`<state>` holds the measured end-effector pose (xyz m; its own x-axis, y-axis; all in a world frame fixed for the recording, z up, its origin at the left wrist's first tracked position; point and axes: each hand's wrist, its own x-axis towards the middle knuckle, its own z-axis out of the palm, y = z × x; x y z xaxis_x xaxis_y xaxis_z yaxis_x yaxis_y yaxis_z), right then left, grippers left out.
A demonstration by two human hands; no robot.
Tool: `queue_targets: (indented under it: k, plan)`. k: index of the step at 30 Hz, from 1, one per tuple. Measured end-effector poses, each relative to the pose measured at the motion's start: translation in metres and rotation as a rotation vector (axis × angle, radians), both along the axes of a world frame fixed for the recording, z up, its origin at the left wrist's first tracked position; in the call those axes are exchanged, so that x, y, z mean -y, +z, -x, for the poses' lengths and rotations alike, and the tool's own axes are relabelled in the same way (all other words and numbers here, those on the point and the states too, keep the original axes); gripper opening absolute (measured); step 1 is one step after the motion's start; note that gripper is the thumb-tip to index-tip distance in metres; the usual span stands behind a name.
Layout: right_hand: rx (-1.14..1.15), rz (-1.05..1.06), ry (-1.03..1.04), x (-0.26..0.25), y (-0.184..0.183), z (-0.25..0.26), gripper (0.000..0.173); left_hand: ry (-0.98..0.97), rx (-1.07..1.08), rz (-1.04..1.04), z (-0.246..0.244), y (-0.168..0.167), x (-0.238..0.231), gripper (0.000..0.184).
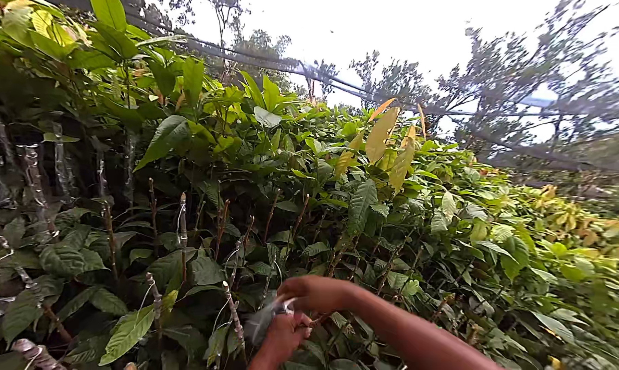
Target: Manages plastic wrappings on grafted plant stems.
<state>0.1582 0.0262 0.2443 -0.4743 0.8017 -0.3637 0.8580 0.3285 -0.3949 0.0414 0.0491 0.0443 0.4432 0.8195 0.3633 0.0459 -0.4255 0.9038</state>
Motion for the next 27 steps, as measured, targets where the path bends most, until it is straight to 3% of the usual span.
queue_targets:
  k: [2,4,6,9,11,14,16,18,22,24,27]
  plan:
    - [0.282,-0.136,-0.012,-0.011,0.005,-0.033,0.036,-0.036,-0.079,0.021,0.012,0.002,0.001,0.023]
    - [0.478,-0.246,-0.020,0.018,-0.006,-0.017,0.032,0.055,0.114,0.138,0.022,0.013,-0.005,0.020]
    - [0.365,-0.205,0.031,0.042,-0.010,0.015,0.027,0.155,0.202,0.125,0.017,0.021,0.000,0.023]
    - [0.069,-0.004,0.011,0.000,0.012,-0.007,0.034,0.067,-0.041,-0.002,0.001,0.013,0.010,0.026]
    - [0.282,-0.093,-0.001,-0.012,0.009,-0.039,0.037,0.022,-0.051,0.003,0.007,0.010,0.007,0.022]
    - [0.457,-0.316,0.035,0.038,-0.015,-0.008,0.028,0.142,0.163,0.108,0.013,0.018,0.002,0.015]
    - [0.409,-0.245,0.078,0.053,-0.008,0.022,0.024,0.284,0.065,0.047,0.004,0.024,0.014,0.023]
    - [0.318,-0.110,0.091,0.035,0.004,0.027,0.023,0.292,-0.049,0.016,-0.004,0.025,0.027,0.042]
    - [-0.011,0.157,0.022,0.009,0.013,-0.008,0.036,0.141,-0.321,-0.096,0.000,0.039,0.024,0.032]
    - [-0.093,0.144,-0.044,0.002,0.003,-0.036,0.041,0.018,-0.371,-0.131,0.012,0.034,0.018,0.022]
    - [0.313,-0.193,0.024,0.018,-0.020,-0.044,0.041,0.088,-0.293,-0.119,0.033,0.018,0.008,0.027]
